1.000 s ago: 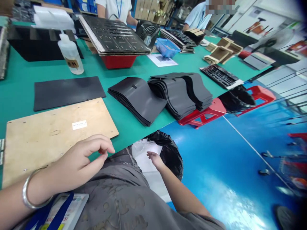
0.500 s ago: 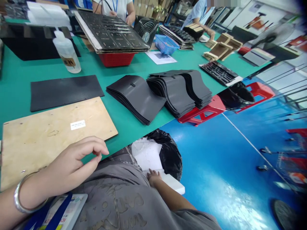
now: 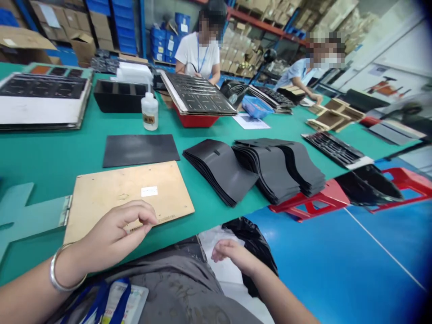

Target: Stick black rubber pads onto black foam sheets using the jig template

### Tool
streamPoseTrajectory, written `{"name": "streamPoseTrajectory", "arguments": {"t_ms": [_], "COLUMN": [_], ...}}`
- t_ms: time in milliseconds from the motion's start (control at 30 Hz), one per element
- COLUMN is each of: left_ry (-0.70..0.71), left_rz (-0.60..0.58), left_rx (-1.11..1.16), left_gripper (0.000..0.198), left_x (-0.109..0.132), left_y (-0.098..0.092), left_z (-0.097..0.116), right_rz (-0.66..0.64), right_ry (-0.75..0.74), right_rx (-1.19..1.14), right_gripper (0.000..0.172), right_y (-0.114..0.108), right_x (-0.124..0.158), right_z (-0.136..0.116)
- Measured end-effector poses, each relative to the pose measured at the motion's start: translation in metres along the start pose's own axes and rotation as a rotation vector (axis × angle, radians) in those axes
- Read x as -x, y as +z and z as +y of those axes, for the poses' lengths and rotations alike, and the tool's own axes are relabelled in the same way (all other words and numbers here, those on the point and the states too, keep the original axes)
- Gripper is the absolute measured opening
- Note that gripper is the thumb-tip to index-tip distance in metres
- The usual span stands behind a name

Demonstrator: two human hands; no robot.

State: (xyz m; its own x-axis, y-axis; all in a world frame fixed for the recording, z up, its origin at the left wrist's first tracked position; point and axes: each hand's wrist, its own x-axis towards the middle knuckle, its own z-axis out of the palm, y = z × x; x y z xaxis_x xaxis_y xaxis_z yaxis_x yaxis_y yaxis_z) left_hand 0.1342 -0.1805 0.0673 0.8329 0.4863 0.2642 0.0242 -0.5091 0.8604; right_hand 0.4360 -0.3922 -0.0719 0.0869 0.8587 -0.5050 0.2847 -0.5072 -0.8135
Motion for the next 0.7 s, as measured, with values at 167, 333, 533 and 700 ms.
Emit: {"name": "streamPoseTrajectory", "arguments": {"t_ms": [167,333,533,700], "left_ry": [-0.150,-0.266,-0.389,-0.362], "left_rz": [0.209,0.388,0.456,0.573], "left_rx": [-0.083,-0.104,-0.103,-0.116], "left_gripper": [0.010,0.009,0.014,0.015], "left_x": [0.019,0.041,0.054,0.047], "left_y": [-0.029,-0.048,-0.061,-0.092], "left_z": [-0.019,-0.041,-0.057,-0.054], "right_rz": [-0.003,0.375,0.283,0.213], "right_ry": [-0.465,-0.640,-0.621,-0.613], "right_rx": [0.069,0.626,0.825,0.971], "right_gripper": [0.026,0.021,0.024,0.038], "right_y": [-0.011,0.005,0.058,0.076], "right_x": [-0.041,-0.152,-0.272,-0.299], "right_z": [-0.153,-0.241,-0.293,-0.300]}}
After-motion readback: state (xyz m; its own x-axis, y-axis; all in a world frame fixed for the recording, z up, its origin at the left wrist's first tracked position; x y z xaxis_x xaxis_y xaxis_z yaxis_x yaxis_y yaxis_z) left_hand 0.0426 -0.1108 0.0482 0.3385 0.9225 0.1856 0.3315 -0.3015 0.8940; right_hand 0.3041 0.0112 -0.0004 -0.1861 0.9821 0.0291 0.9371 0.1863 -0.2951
